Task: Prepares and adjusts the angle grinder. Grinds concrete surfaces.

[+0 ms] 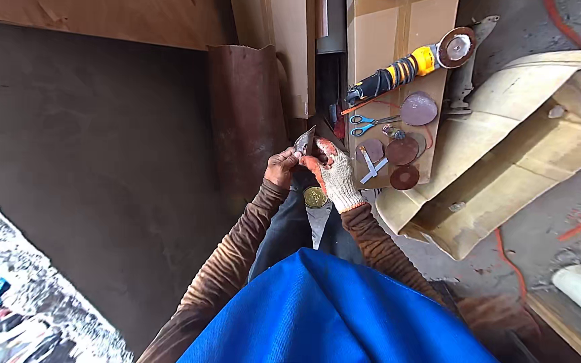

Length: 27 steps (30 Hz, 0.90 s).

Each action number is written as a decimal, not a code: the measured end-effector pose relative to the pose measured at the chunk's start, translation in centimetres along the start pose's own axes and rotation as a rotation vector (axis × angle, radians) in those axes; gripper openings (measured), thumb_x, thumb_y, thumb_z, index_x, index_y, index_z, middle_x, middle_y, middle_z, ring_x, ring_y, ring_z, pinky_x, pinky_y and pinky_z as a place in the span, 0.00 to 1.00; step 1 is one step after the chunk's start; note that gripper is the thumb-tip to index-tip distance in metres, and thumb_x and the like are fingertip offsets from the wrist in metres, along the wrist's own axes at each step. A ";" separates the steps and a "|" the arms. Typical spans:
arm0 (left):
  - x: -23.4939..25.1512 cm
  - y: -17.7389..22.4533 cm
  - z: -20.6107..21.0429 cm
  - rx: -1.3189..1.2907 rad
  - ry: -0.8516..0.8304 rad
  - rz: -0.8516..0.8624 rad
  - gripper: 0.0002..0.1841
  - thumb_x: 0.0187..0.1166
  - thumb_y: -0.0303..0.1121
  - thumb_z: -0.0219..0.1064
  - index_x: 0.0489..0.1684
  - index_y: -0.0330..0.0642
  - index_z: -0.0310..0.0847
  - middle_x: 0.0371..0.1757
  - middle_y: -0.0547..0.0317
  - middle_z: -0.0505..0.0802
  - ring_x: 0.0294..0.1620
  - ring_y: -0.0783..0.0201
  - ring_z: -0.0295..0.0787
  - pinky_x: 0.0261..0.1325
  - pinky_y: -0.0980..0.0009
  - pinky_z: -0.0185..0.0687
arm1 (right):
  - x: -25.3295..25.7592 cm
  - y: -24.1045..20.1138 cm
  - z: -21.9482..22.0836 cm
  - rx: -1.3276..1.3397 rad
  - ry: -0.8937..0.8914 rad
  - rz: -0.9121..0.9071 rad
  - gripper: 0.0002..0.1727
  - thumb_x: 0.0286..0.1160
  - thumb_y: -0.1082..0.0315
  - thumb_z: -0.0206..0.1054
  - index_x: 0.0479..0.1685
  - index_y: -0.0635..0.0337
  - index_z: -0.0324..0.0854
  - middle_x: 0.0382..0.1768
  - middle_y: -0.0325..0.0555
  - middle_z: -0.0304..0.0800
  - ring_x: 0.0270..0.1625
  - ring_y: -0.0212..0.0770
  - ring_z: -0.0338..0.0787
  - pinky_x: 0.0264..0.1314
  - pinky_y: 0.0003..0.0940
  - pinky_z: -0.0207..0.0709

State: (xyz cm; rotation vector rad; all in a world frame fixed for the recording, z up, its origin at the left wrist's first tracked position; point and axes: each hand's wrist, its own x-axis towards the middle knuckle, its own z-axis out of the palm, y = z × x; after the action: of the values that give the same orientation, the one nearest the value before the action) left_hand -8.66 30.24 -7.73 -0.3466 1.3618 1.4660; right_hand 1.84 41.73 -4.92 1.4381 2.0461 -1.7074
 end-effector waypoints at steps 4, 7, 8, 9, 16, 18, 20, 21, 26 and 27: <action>0.0 0.3 0.3 0.125 0.009 0.068 0.11 0.82 0.22 0.60 0.36 0.34 0.90 0.39 0.56 0.94 0.38 0.66 0.90 0.48 0.66 0.90 | -0.1 -0.1 0.4 -0.035 -0.006 0.003 0.23 0.80 0.54 0.71 0.71 0.52 0.83 0.59 0.45 0.93 0.59 0.39 0.92 0.66 0.48 0.85; -0.2 0.6 1.0 0.293 0.036 0.095 0.10 0.83 0.23 0.61 0.37 0.34 0.91 0.43 0.54 0.94 0.41 0.65 0.91 0.51 0.64 0.91 | -0.6 -0.7 1.0 -0.149 0.056 -0.006 0.18 0.85 0.60 0.64 0.65 0.57 0.86 0.53 0.50 0.95 0.56 0.45 0.93 0.64 0.52 0.84; -0.4 0.3 1.2 0.349 0.054 0.103 0.10 0.83 0.24 0.61 0.36 0.34 0.91 0.44 0.54 0.93 0.41 0.64 0.91 0.51 0.63 0.90 | -0.9 -0.8 1.2 -0.182 0.070 0.008 0.17 0.86 0.62 0.61 0.64 0.60 0.86 0.51 0.54 0.94 0.55 0.50 0.93 0.63 0.55 0.83; -0.4 0.0 1.3 0.410 0.074 0.114 0.10 0.83 0.25 0.62 0.35 0.35 0.91 0.43 0.54 0.93 0.41 0.64 0.91 0.50 0.62 0.90 | -1.1 -0.9 1.5 -0.193 0.086 0.035 0.17 0.87 0.63 0.60 0.62 0.62 0.87 0.49 0.56 0.94 0.54 0.52 0.93 0.61 0.57 0.83; -0.9 -1.1 1.4 0.950 0.056 0.436 0.10 0.81 0.30 0.66 0.33 0.35 0.90 0.43 0.49 0.92 0.48 0.54 0.89 0.56 0.54 0.84 | -1.1 0.7 2.8 0.078 0.157 0.178 0.14 0.88 0.63 0.57 0.51 0.58 0.88 0.45 0.48 0.92 0.48 0.43 0.91 0.55 0.48 0.84; -0.9 -0.9 0.9 0.914 0.032 0.511 0.10 0.81 0.33 0.67 0.34 0.38 0.91 0.48 0.51 0.92 0.53 0.56 0.88 0.60 0.58 0.83 | -1.1 0.9 2.6 0.240 0.128 0.244 0.15 0.88 0.60 0.56 0.50 0.56 0.87 0.41 0.44 0.90 0.44 0.38 0.88 0.48 0.43 0.83; -1.2 -0.4 0.2 0.751 0.053 0.572 0.08 0.79 0.36 0.71 0.38 0.40 0.90 0.53 0.52 0.90 0.57 0.59 0.88 0.62 0.62 0.88 | -0.6 2.0 2.4 0.495 0.067 0.312 0.15 0.88 0.60 0.54 0.53 0.56 0.85 0.41 0.43 0.90 0.43 0.36 0.89 0.46 0.41 0.85; -1.2 -0.1 -0.3 0.684 0.093 0.595 0.09 0.78 0.36 0.73 0.43 0.39 0.88 0.56 0.52 0.88 0.59 0.59 0.87 0.62 0.62 0.88 | -0.4 2.6 2.3 0.653 0.015 0.330 0.15 0.89 0.61 0.52 0.56 0.56 0.83 0.42 0.43 0.91 0.41 0.37 0.90 0.45 0.39 0.87; 0.8 0.6 -1.6 0.548 0.146 0.282 0.37 0.72 0.36 0.77 0.82 0.35 0.67 0.71 0.43 0.84 0.59 0.57 0.90 0.62 0.61 0.89 | -0.8 2.8 1.9 0.832 -0.227 0.337 0.20 0.93 0.58 0.48 0.70 0.54 0.79 0.53 0.49 0.93 0.46 0.44 0.95 0.51 0.42 0.91; 1.6 0.7 -1.6 0.540 0.115 0.198 0.35 0.75 0.34 0.76 0.82 0.36 0.69 0.73 0.43 0.84 0.60 0.56 0.90 0.63 0.60 0.89 | -0.7 2.5 2.3 0.767 -0.228 0.344 0.19 0.92 0.56 0.51 0.70 0.52 0.80 0.52 0.47 0.94 0.45 0.42 0.95 0.50 0.40 0.91</action>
State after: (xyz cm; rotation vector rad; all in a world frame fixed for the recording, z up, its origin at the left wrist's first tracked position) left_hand -10.56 29.76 -9.14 0.0551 1.8598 1.1831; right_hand 2.94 39.22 -7.10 1.5323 0.9702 -2.4576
